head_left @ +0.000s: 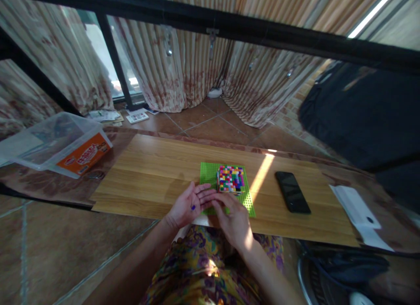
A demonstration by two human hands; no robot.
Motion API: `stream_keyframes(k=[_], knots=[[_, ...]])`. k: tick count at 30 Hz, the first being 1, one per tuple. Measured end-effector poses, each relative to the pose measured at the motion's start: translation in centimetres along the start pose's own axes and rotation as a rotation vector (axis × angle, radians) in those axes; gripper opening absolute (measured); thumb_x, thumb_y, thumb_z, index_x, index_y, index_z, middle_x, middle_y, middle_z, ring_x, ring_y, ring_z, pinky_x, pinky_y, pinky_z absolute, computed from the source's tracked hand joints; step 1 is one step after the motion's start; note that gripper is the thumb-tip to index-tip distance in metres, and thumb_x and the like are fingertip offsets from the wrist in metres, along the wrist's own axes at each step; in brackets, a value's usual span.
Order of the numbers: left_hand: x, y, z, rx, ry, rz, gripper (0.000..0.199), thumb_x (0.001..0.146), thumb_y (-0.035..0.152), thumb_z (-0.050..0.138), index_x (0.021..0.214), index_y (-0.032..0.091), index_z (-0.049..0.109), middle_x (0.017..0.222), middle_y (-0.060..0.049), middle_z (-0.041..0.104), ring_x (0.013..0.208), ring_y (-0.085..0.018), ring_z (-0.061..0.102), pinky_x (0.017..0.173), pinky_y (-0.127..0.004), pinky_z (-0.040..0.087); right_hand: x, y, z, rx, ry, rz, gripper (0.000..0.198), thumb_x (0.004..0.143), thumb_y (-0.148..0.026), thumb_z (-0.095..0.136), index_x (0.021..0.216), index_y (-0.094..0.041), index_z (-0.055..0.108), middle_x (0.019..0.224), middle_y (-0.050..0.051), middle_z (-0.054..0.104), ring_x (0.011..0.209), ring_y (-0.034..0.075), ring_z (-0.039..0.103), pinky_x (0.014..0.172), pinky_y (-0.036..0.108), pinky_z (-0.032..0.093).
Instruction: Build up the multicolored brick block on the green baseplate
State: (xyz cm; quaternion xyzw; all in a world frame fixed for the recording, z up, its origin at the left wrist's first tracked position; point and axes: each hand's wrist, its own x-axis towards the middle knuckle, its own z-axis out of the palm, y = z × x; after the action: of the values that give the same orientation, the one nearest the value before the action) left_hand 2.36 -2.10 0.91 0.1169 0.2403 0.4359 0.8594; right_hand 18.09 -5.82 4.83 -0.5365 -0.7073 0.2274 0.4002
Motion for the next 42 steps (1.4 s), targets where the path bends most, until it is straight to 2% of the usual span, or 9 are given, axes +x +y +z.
stream_keyframes(k=[3, 7, 14, 18, 22, 25, 28, 35, 42], knots=[[-0.1, 0.0, 0.0, 0.005, 0.009, 0.001, 0.05, 0.097, 0.045, 0.03, 0.107, 0.01, 0.064, 0.105, -0.015, 0.069, 0.092, -0.019, 0.066, 0.089, -0.03, 0.045, -0.3, -1.3, 2.0, -0.081, -0.111, -0.037, 0.019, 0.089, -0.02, 0.052, 0.101, -0.023, 0.066, 0.098, 0.006, 0.066, 0.092, 0.018, 0.059, 0.083, 0.03, 0.049], [-0.3, 0.1, 0.1, 0.019, 0.018, 0.024, 0.052, 0.096, 0.045, 0.03, 0.108, 0.008, 0.064, 0.106, -0.017, 0.069, 0.102, -0.022, 0.064, 0.098, -0.033, 0.04, -0.2, -1.8, 4.0, -0.226, -0.213, -0.074, 0.015, 0.088, -0.022, 0.054, 0.096, -0.021, 0.067, 0.096, 0.007, 0.065, 0.094, 0.021, 0.057, 0.083, 0.033, 0.047], [-0.2, 0.2, 0.4, 0.01, 0.037, 0.011, 0.052, 0.096, 0.045, 0.03, 0.107, 0.009, 0.065, 0.104, -0.016, 0.07, 0.103, -0.023, 0.064, 0.1, -0.035, 0.039, -0.6, -1.8, 4.8, -0.272, -0.24, -0.117, 0.017, 0.091, -0.022, 0.051, 0.086, -0.021, 0.067, 0.09, 0.007, 0.065, 0.088, 0.021, 0.057, 0.079, 0.034, 0.045], [-0.1, -0.1, 0.0, -0.01, 0.015, 0.022, 0.052, 0.097, 0.045, 0.028, 0.106, 0.009, 0.065, 0.103, -0.016, 0.07, 0.097, -0.021, 0.065, 0.095, -0.034, 0.043, -0.6, -2.0, 4.0, -0.042, -0.169, -0.023, 0.014, 0.089, -0.021, 0.051, 0.087, -0.021, 0.065, 0.09, 0.005, 0.066, 0.087, 0.018, 0.06, 0.078, 0.03, 0.047], [0.1, -0.2, -0.3, -0.02, -0.002, 0.007, 0.05, 0.096, 0.046, 0.03, 0.108, 0.01, 0.063, 0.103, -0.014, 0.069, 0.094, -0.02, 0.066, 0.092, -0.035, 0.045, 0.4, -0.8, 1.7, 0.15, 0.038, 0.128, 0.016, 0.089, -0.028, 0.052, 0.093, -0.021, 0.065, 0.09, 0.003, 0.069, 0.081, 0.016, 0.064, 0.074, 0.027, 0.05], [0.1, -0.1, -0.2, -0.011, -0.006, -0.011, 0.05, 0.096, 0.047, 0.032, 0.11, 0.01, 0.062, 0.106, -0.015, 0.069, 0.097, -0.021, 0.065, 0.093, -0.036, 0.045, 1.7, 1.1, -0.7, 0.057, 0.227, 0.203, 0.019, 0.086, -0.035, 0.057, 0.09, -0.02, 0.068, 0.086, 0.003, 0.071, 0.078, 0.016, 0.065, 0.073, 0.028, 0.051], [0.0, -0.1, -0.1, -0.004, 0.001, -0.011, 0.049, 0.096, 0.047, 0.033, 0.11, 0.01, 0.062, 0.105, -0.015, 0.069, 0.097, -0.021, 0.065, 0.094, -0.037, 0.044, 3.0, 3.0, -2.5, -0.048, 0.339, 0.219, 0.017, 0.082, -0.034, 0.061, 0.086, -0.019, 0.07, 0.082, 0.003, 0.071, 0.07, 0.016, 0.064, 0.069, 0.028, 0.051], [-0.1, -0.1, 0.0, 0.005, 0.007, -0.015, 0.048, 0.096, 0.046, 0.034, 0.109, 0.011, 0.063, 0.103, -0.014, 0.069, 0.095, -0.02, 0.065, 0.092, -0.036, 0.045, 4.9, 4.3, -3.2, -0.277, 0.222, 0.033, 0.022, 0.088, -0.027, 0.051, 0.089, -0.019, 0.071, 0.089, 0.006, 0.07, 0.08, 0.017, 0.065, 0.075, 0.029, 0.05], [-0.2, -0.1, 0.1, 0.002, 0.005, -0.022, 0.047, 0.096, 0.045, 0.033, 0.108, 0.011, 0.063, 0.102, -0.013, 0.069, 0.094, -0.019, 0.065, 0.091, -0.035, 0.045, 5.7, 4.2, -2.9, -0.349, 0.128, 0.002, 0.023, 0.089, -0.026, 0.048, 0.092, -0.02, 0.071, 0.093, 0.005, 0.07, 0.087, 0.019, 0.064, 0.081, 0.032, 0.048]])
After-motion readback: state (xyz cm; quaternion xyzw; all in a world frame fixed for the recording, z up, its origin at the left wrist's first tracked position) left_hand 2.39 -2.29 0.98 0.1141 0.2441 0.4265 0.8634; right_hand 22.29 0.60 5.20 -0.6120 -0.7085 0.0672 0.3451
